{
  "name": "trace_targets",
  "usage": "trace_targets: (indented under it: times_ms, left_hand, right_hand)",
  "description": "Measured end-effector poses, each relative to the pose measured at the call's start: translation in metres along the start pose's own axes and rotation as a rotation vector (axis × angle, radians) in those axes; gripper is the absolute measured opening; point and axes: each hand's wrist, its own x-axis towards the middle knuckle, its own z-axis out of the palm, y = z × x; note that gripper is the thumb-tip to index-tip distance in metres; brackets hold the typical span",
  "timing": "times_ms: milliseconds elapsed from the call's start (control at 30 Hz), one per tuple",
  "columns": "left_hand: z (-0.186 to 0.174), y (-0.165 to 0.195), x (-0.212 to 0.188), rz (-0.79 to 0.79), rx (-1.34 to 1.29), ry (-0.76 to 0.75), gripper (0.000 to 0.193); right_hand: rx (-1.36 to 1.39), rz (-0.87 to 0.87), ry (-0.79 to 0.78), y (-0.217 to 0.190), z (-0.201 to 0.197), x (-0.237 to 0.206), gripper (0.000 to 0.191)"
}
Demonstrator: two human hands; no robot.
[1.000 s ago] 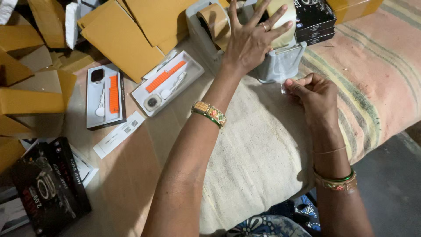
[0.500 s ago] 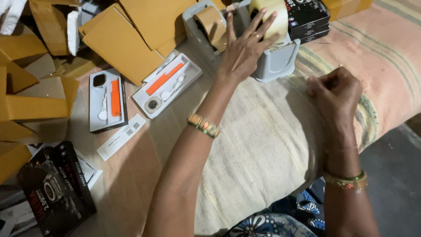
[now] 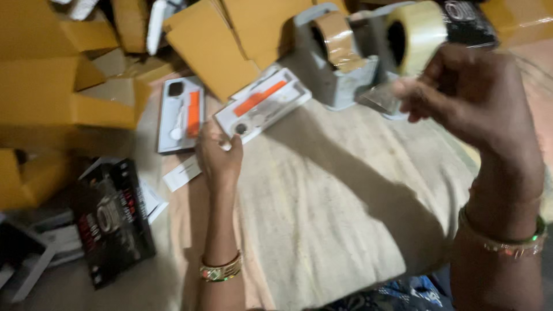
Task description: The person packs a smartwatch and its accessories into a retail box, then places the box into a larger shipping carton. They use a tape dispenser to seal the inner box and the outer shipping carton with packing tape.
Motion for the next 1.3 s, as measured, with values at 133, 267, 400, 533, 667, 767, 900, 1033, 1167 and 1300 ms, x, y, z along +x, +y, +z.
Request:
trace_targets:
  times_ms: [133,267,400,533,667,767,900,1033,1167,1300]
  left_hand:
    - [0.012,-0.022,-0.003,-0.098,-0.101,-0.067,0.046]
    - [0.016,-0.011,-0.009,-0.205,-0.139,-0.164,0.053]
    - [0.009,0.022,-0.006,0.060,0.248,-0.064,0.114]
    - [0.009,0.050,0.015,0.014,0.402,-0.303,0.119]
    - [0.018,0.062,0.043,0.060,0.504,-0.443,0.121]
    - [0.022,0.056,0.065,0.049,0.495,-0.578,0.125]
    - [0.020,0.040,0.084,0.205,0.346,-0.641,0.128]
    - [0.020,0.043,0.074,0.232,0.115,-0.802,0.142]
    - [0.002,0.054,0.036,0.253,0.184,-0.921,0.144]
    - [-0.026,0.048,0.018,0.364,-0.100,-0.758,0.125]
  right_hand:
    - [-0.213,-0.070,-0.095,-0.033,0.038,0.059,0.033]
    - [-0.089,0.024,-0.124,-0.020,0.081,0.083,0.037]
    - [-0.154,0.179,-0.174,0.010,0.108,0.082,0.041]
    - [-0.102,0.195,-0.127,0.032,0.102,0.081,0.044]
    - [-0.130,0.193,-0.084,0.048,0.093,0.080,0.041]
    - [-0.051,0.095,-0.026,0.056,0.085,0.080,0.031]
    - [-0.009,0.062,0.015,0.062,0.076,0.076,0.034]
    - [0.065,0.052,-0.047,0.061,0.074,0.077,0.029]
    - [0.161,0.131,-0.175,0.053,0.077,0.076,0.030]
    - [0.113,0.181,-0.318,0.040,0.094,0.074,0.030]
